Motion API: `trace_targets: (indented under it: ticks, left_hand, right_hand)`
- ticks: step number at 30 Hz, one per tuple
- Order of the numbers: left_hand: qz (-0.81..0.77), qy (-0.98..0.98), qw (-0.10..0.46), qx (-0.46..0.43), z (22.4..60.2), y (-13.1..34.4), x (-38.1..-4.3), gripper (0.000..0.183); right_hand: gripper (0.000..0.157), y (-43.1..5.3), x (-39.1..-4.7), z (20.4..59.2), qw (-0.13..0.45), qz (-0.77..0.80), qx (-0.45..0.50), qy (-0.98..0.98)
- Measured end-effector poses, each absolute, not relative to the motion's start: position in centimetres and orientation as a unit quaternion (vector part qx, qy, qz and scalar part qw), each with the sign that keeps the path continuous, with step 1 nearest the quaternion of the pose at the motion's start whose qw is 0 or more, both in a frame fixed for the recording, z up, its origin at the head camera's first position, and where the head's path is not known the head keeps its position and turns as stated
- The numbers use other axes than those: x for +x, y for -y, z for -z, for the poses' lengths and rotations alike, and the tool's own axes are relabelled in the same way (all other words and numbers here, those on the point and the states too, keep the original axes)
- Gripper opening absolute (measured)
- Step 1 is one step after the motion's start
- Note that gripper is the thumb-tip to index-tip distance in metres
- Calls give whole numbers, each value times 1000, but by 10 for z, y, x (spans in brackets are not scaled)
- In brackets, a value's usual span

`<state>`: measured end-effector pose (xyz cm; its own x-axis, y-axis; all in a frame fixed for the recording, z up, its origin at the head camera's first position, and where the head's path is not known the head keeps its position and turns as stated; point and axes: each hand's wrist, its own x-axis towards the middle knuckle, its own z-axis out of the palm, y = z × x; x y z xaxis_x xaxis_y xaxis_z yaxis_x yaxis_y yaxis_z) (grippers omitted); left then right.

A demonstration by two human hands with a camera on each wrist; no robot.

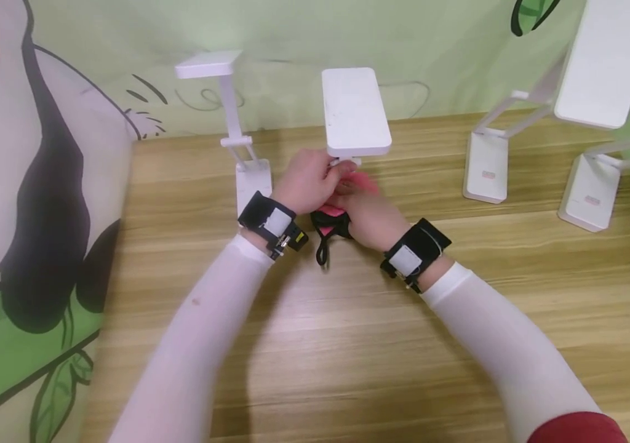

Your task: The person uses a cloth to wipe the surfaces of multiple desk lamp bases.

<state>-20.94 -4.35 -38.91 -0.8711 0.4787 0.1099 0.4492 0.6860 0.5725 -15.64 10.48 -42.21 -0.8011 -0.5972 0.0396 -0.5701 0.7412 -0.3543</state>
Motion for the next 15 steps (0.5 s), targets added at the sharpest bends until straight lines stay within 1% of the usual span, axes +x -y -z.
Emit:
trace_targets:
  ticks: [2,4,7,10,13,15]
  left_hand:
    - [-301,-920,31,251,390,44,-210,30]
    - [-304,-919,34,250,390,44,-210,32]
    - [-316,-914,34,253,390,45,-211,34]
    - [-325,-910,31,257,389,46,-211,36]
    - [-321,-910,23,262,390,46,-212,37]
    - [-319,-910,18,264,391,45,-212,37]
  right_hand:
    - [41,-103,-161,424,25,173,-308,-935]
    - [42,-103,-161,424,29,172,-306,-936]
    - [53,-107,-153,422,57,179,-302,-935]
    - [68,-112,-140,418,88,180,-292,-935]
    - [69,-116,-126,414,112,173,-284,-936]
    - [66,-118,-117,411,127,168,-281,-936]
